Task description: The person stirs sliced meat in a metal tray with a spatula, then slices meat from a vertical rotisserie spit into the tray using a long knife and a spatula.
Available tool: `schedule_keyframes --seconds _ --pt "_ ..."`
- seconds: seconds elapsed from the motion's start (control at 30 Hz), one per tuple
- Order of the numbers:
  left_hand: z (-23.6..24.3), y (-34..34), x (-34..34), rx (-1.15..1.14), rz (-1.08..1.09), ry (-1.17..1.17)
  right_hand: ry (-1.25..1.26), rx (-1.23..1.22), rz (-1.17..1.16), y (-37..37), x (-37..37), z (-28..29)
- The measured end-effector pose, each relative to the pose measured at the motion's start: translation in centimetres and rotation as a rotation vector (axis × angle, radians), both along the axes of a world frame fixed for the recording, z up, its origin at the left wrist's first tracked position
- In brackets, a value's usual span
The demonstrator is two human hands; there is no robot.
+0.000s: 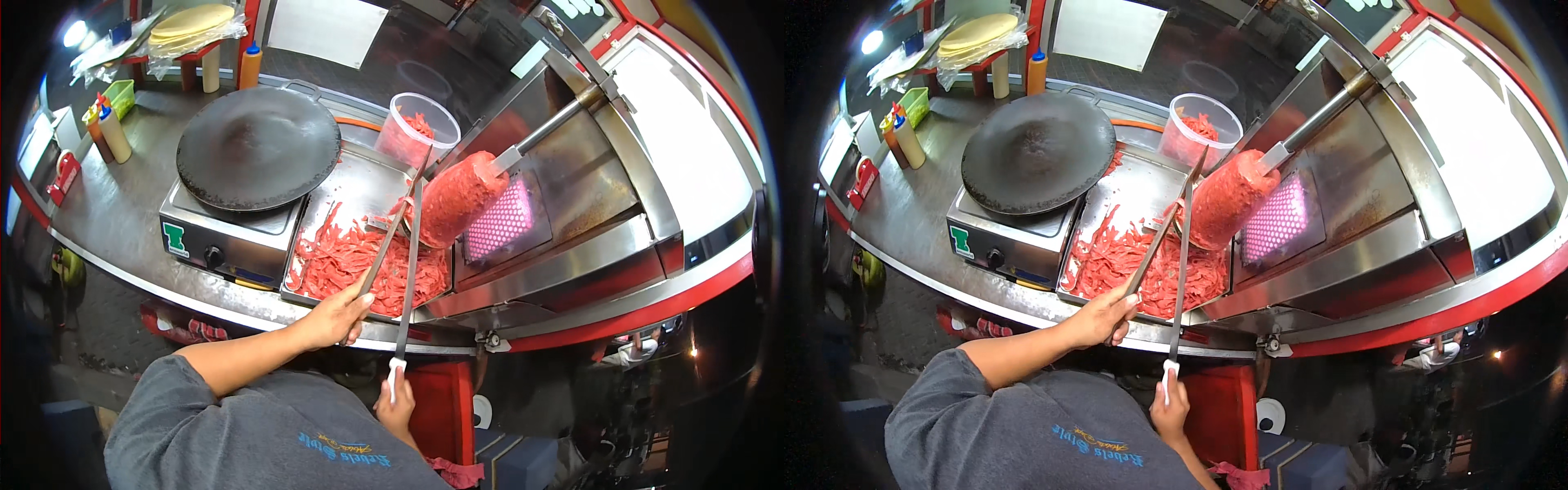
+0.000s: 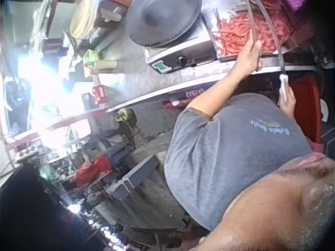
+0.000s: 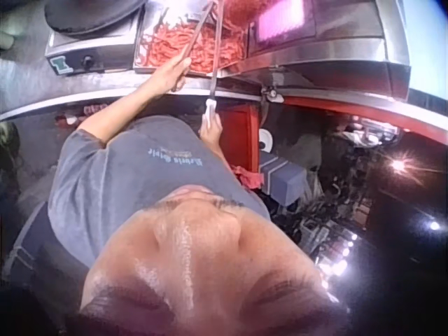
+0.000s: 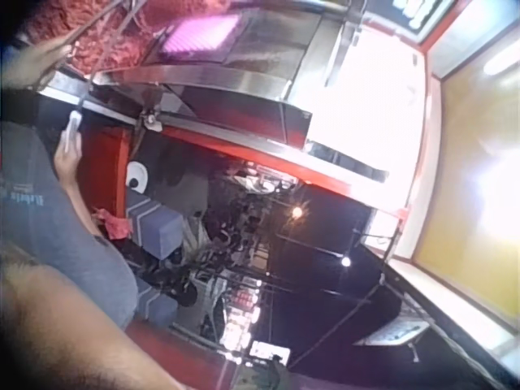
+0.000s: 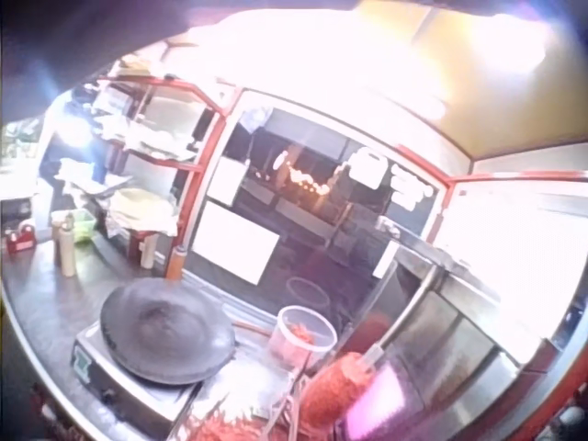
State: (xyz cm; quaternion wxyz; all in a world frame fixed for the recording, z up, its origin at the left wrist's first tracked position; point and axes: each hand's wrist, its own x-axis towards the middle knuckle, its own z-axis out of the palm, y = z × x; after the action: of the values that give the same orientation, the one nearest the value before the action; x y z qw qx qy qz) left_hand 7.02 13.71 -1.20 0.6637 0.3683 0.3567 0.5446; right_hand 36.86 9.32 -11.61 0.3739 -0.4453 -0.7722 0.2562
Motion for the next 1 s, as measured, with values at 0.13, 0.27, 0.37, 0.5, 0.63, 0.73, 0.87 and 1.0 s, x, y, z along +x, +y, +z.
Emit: schedule_keyframes --seconds 0.13,0.27,0.37,0.5,0.63,0.73,0.87,1.0 --pt "0.3 1.1 -0.2 -0.136 -0.024 -0.440 0.124 -0.254 0.025 6.3 -8.5 8.9" --pt "-0.1 -0.3 0.1 -0.151 -0.027 -0.562 0.461 -0.650 0.145 3.8 -8.2 7.6" --pt "-1.3 -2.5 -1.1 -0.129 -0.062 -0.329 0.423 -0.480 0.177 0.0 -3.2 2.0" --pt "-1.6 -6.9 -2.7 -0.116 -0.069 0.055 0.300 0.006 0.166 5.5 -5.6 4.9" --pt "-0.5 -9.4 -2.5 -0.076 -0.068 0.327 0.147 0.285 0.029 10.5 -8.7 6.8" --pt "0.8 -9.4 -2.1 -0.102 -0.123 0.457 0.306 0.136 0.036 6.8 -4.9 0.7" --pt "1.1 -8.8 -1.6 -0.094 -0.124 0.473 0.355 0.090 0.070 3.7 -2.7 -1.4" --pt "1.7 -8.6 -1.4 -0.107 -0.131 0.566 0.278 0.124 0.041 10.1 -7.5 4.4"
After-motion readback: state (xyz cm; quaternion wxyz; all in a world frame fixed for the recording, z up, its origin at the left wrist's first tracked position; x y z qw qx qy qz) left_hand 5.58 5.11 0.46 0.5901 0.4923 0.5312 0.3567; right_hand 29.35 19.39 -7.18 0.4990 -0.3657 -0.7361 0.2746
